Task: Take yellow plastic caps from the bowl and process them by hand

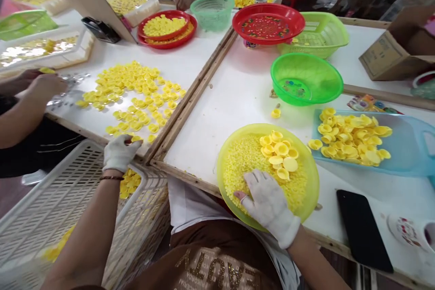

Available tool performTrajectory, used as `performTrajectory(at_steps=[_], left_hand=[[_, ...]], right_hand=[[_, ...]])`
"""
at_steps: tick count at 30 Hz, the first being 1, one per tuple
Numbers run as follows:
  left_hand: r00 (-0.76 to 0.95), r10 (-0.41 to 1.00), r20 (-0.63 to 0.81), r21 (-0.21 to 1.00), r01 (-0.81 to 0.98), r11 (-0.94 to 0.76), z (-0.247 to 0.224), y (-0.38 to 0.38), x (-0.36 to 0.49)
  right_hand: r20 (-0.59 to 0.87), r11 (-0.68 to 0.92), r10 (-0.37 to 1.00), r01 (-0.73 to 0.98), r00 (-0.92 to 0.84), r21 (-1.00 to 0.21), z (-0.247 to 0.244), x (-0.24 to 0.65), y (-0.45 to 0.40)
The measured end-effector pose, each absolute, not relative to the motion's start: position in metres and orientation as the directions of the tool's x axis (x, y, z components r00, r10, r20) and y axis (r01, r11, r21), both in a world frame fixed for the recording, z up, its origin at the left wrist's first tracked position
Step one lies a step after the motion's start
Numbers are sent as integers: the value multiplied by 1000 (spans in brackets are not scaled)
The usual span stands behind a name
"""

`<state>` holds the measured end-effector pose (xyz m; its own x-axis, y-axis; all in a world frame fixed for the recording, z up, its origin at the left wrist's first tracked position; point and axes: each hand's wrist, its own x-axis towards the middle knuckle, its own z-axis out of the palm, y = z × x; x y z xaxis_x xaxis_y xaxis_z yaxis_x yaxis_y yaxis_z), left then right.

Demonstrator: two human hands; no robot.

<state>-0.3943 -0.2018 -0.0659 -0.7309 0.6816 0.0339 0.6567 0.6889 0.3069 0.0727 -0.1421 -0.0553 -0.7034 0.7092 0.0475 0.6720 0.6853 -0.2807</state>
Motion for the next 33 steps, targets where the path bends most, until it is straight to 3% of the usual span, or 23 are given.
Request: performTrajectory(at_steps=[2, 4, 7, 10, 12, 15, 18, 21, 27, 33], left_hand=[[-727, 684, -60, 226, 658, 719, -61, -201, -398], [-719, 693, -54, 170, 677, 716, -51, -194, -392], [-612, 767, 194, 181, 791, 585, -34, -173, -356], [-323, 863, 388, 363, 914, 180, -20, -142, -282], [-64, 945, 320, 481, 871, -103, -17, -117, -220], [174, 960, 220, 519, 812, -266, -19, -80, -140], [235, 953, 193, 502, 811, -302, -23, -52, -91], [266, 946, 185, 491, 808, -324, -23, -38, -73], [292, 944, 153, 477, 815, -329, -24, -56, -93], [309, 928, 209, 613, 698, -370, -48, -107, -116]], right_hand=[[18, 656, 728, 688, -685, -310, -56, 72, -147], [-7, 602, 752, 691, -659, -400, -56, 71, -146], [-53, 382, 829, 632, -557, -674, -53, 71, -135], [-189, -69, 896, 295, -402, -953, -47, 74, -120], [-290, -333, 892, -70, -347, -940, -44, 76, -112], [-373, -497, 864, -453, -338, -740, -43, 81, -103], [-399, -532, 847, -582, -351, -615, -46, 86, -98], [-409, -530, 847, -603, -340, -596, -49, 89, -97], [-354, -434, 900, -588, -254, -682, -39, 85, -93], [-147, -212, 976, -546, -161, -810, -14, 54, -83]])
